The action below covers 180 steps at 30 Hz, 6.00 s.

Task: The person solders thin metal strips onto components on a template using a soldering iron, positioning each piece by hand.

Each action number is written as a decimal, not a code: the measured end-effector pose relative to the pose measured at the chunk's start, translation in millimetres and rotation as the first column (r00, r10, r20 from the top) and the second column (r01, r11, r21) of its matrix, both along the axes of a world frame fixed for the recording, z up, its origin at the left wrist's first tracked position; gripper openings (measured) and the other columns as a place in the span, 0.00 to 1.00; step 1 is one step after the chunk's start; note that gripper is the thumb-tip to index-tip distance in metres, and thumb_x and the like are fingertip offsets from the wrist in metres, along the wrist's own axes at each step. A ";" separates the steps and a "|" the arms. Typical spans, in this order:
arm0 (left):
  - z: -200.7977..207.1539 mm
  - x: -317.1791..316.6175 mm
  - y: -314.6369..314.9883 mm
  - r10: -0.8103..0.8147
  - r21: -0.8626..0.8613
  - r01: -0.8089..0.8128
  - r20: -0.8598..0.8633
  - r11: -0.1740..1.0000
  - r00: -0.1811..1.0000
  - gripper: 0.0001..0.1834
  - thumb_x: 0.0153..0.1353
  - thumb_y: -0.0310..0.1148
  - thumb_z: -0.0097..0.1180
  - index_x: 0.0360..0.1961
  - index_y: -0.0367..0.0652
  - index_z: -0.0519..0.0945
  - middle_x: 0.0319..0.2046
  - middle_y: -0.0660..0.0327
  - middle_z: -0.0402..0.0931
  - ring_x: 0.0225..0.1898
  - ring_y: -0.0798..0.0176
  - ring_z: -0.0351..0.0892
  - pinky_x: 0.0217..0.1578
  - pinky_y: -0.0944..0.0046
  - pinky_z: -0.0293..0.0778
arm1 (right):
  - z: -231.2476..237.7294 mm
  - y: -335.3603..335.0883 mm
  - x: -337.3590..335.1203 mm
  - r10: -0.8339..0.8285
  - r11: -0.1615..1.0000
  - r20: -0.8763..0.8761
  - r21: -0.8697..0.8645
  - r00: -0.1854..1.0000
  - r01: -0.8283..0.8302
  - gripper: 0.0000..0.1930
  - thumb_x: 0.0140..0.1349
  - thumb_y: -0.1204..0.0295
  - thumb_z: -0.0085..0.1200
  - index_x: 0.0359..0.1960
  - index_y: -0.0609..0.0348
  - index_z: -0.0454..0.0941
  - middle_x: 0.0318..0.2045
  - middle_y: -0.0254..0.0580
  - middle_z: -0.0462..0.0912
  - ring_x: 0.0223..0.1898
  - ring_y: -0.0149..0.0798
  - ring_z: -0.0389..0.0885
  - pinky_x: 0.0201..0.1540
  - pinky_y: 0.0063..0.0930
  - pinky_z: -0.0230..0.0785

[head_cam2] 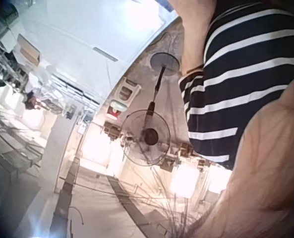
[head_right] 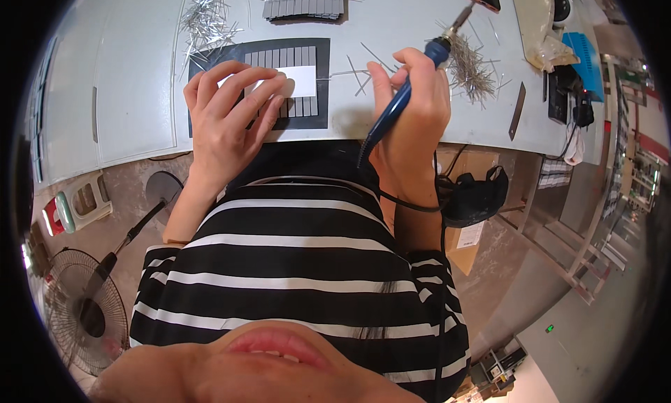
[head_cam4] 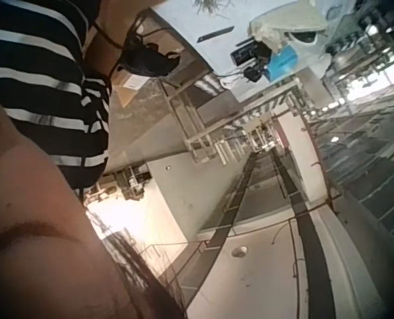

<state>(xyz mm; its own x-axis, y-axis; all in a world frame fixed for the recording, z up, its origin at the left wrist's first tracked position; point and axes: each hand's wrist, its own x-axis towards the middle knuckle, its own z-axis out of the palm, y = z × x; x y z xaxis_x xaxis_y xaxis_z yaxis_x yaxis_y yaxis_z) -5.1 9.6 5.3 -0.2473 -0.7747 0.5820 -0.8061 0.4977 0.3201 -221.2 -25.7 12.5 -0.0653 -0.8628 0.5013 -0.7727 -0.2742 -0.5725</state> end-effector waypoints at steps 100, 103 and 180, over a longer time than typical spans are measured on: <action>122.5 61.0 66.6 -0.778 -0.710 0.425 -0.278 0.562 0.564 0.10 0.65 0.36 0.52 0.26 0.50 0.72 0.22 0.72 0.64 0.25 0.77 0.61 0.36 0.77 0.68 | -26.1 6.3 -23.6 0.269 0.856 0.265 -0.506 0.926 -0.104 0.29 0.70 0.50 0.47 0.54 0.68 0.63 0.24 0.42 0.74 0.22 0.28 0.71 0.25 0.16 0.65; 101.9 76.3 75.7 -0.791 -0.705 0.382 -0.437 0.597 0.429 0.06 0.60 0.47 0.57 0.36 0.66 0.80 0.23 0.80 0.70 0.28 0.85 0.68 0.37 0.78 0.66 | -23.6 7.6 -25.7 0.217 0.865 0.183 -0.491 0.959 -0.102 0.28 0.71 0.51 0.46 0.54 0.68 0.64 0.26 0.44 0.74 0.22 0.29 0.71 0.26 0.17 0.66; 8.9 51.3 10.9 -0.198 0.012 0.199 -0.063 0.980 0.978 0.10 0.48 0.24 0.68 0.34 0.40 0.85 0.34 0.59 0.81 0.35 0.55 0.77 0.36 0.60 0.71 | 107.8 -24.2 -261.6 -0.325 0.653 0.718 -0.299 0.615 0.695 0.11 0.58 0.73 0.61 0.26 0.60 0.69 0.21 0.36 0.70 0.18 0.30 0.68 0.20 0.20 0.59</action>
